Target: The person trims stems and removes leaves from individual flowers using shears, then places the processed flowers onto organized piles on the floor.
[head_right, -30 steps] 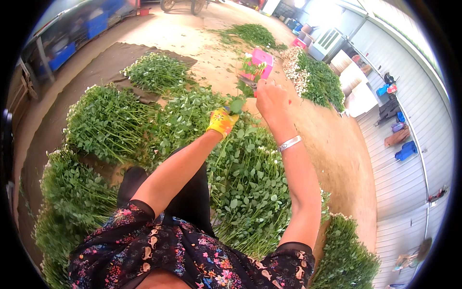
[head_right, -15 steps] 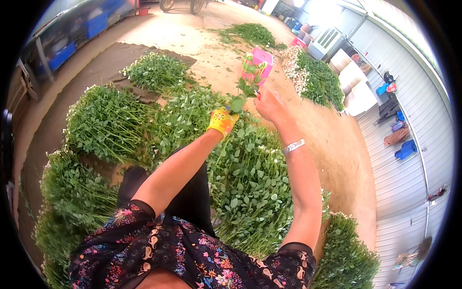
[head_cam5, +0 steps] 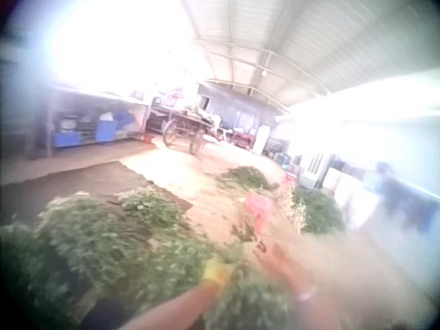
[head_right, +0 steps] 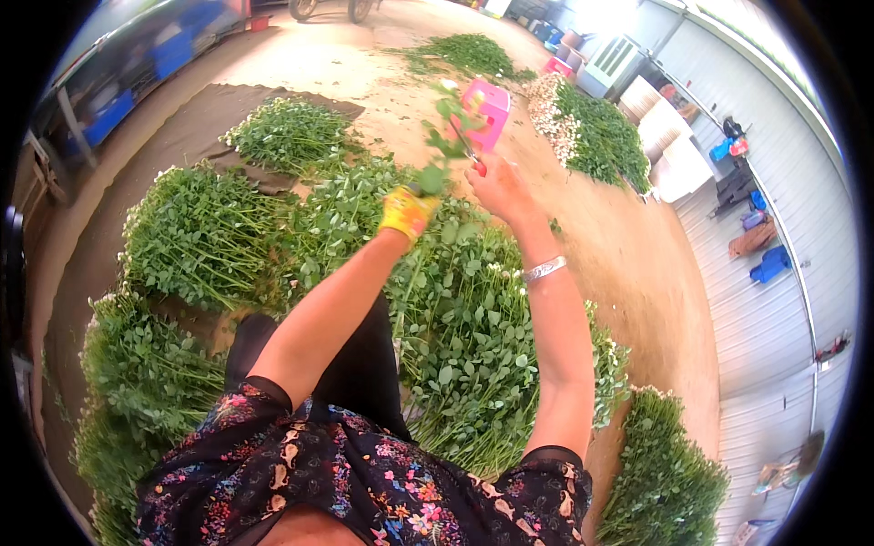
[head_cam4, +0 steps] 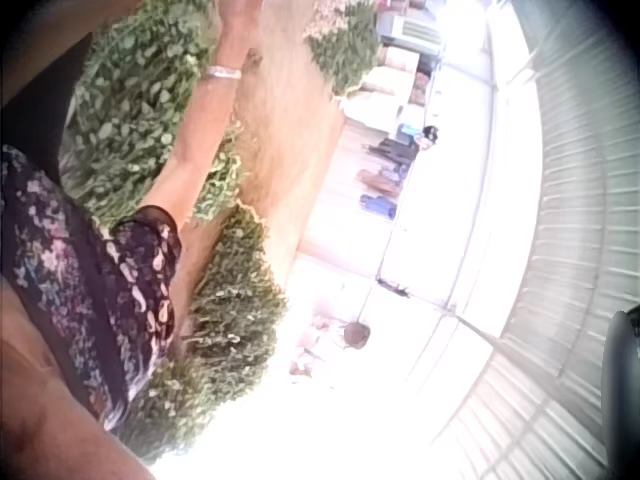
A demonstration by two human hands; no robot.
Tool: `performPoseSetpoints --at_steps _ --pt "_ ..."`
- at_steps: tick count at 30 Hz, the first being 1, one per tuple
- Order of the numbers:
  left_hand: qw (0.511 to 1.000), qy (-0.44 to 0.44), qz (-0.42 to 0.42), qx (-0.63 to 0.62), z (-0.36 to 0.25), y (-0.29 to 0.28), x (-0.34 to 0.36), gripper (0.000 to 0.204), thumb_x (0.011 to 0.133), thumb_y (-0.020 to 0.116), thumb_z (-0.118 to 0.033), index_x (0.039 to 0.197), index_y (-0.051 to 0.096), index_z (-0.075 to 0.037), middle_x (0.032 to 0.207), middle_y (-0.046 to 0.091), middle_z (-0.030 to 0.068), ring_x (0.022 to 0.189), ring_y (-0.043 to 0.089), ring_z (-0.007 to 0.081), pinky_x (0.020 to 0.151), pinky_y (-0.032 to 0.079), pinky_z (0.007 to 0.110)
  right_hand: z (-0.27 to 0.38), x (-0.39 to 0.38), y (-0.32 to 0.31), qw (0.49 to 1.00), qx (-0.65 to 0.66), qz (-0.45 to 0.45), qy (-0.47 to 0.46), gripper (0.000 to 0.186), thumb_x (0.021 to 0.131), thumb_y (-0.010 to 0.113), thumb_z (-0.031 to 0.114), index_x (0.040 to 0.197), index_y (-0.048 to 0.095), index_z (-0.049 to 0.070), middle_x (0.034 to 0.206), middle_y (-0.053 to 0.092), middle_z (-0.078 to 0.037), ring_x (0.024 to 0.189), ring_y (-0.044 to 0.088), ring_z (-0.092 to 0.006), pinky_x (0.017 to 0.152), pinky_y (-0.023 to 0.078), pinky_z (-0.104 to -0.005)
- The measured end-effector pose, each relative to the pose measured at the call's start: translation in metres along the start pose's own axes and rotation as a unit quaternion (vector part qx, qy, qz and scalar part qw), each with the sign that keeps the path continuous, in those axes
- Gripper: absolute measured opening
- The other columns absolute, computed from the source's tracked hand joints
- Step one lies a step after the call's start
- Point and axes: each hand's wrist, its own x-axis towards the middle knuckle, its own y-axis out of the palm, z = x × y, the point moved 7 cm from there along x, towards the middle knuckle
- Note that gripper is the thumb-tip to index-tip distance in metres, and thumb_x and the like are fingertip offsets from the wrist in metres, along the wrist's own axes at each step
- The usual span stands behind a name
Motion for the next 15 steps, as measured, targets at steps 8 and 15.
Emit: performPoseSetpoints --at_steps 8,15 --pt "0.818 -0.234 -0.150 -0.503 0.019 -0.173 0.034 0.020 0.077 0.075 -0.011 0.078 0.059 0.001 0.065 0.055 0.0056 0.048 0.048 0.0137 0.040 0.043 0.022 -0.069 -0.073 0.049 0.990 0.123 -0.027 0.057 0.026 0.086 0.057 0.022 0.102 0.060 0.001 0.071 0.061 -0.014 0.068 0.061 -0.0215 0.066 0.048 -0.0334" --pt "0.761 -0.196 -0.278 -0.553 0.097 -0.296 0.032 0.017 0.079 0.074 -0.012 0.083 0.061 -0.001 0.071 0.053 0.0059 0.062 0.053 0.0162 0.042 0.044 0.022 0.002 -0.098 0.146 0.879 0.423 0.202 0.088 0.023 0.088 0.057 0.014 0.105 0.060 -0.001 0.074 0.061 -0.004 0.064 0.058 -0.0102 0.057 0.046 -0.0230"
